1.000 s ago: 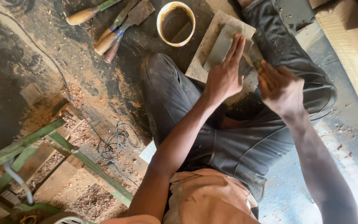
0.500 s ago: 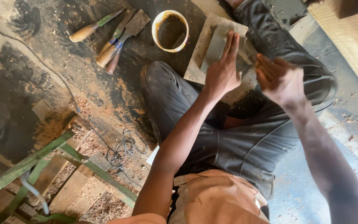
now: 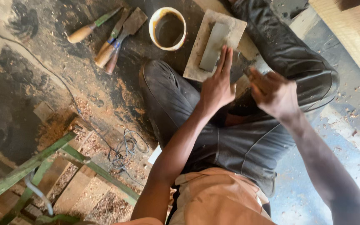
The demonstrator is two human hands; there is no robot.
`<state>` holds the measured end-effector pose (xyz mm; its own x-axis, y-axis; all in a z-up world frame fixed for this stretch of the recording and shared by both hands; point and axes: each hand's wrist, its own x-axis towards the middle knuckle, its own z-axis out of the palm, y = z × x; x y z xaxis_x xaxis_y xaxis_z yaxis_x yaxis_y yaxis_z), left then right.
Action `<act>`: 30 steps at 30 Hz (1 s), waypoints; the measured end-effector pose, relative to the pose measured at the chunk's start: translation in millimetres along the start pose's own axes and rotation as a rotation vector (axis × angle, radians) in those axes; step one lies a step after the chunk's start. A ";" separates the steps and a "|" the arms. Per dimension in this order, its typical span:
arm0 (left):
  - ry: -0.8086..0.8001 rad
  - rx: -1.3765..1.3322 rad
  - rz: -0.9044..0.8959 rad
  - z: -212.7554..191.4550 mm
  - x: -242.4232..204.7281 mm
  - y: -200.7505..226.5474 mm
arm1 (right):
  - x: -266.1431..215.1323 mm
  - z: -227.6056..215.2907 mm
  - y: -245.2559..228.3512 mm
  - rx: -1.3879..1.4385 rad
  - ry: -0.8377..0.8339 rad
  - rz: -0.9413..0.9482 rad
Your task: The person sharpens wood chisels and a metal blade by hand using a whetstone, dipping the tools into a container of water and rubbing them across the stone.
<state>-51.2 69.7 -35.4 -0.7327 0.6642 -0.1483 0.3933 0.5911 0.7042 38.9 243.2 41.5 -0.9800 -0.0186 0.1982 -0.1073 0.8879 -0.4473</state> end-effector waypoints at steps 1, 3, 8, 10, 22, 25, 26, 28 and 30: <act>0.008 0.043 0.024 1.4 19.4 -2.9 | 12.5 0.3 7.3 -0.022 0.000 0.042; 0.044 0.043 0.051 0.0 46.7 -5.0 | 27.6 -3.4 16.0 0.017 0.046 0.079; 0.002 0.006 -0.023 -14.2 -9.7 9.9 | 1.5 -3.8 -5.3 -0.029 -0.036 -0.047; -0.142 -0.008 -0.150 -20.8 -51.2 21.0 | -22.0 -3.5 -29.5 0.041 -0.050 -0.050; 0.022 0.113 0.063 -2.8 43.3 -7.7 | 22.7 -1.7 14.6 0.048 0.108 0.100; 0.006 0.005 -0.020 -6.7 10.3 4.8 | 7.5 -2.9 2.3 -0.128 -0.026 -0.038; 0.000 -0.027 -0.034 -11.4 -13.0 8.3 | -3.5 -3.0 -7.5 -0.096 -0.017 -0.093; 0.022 -0.078 -0.038 -18.8 -58.7 21.1 | -26.4 -4.2 -29.0 -0.018 -0.003 -0.109; 0.025 -0.079 -0.043 -20.2 -65.0 18.9 | -39.4 2.2 -42.1 0.068 0.012 -0.019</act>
<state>-7.4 28.5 1.5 -0.7617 0.6272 -0.1628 0.3170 0.5799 0.7505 81.6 205.5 50.5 -0.9757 -0.0294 0.2171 -0.1373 0.8543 -0.5013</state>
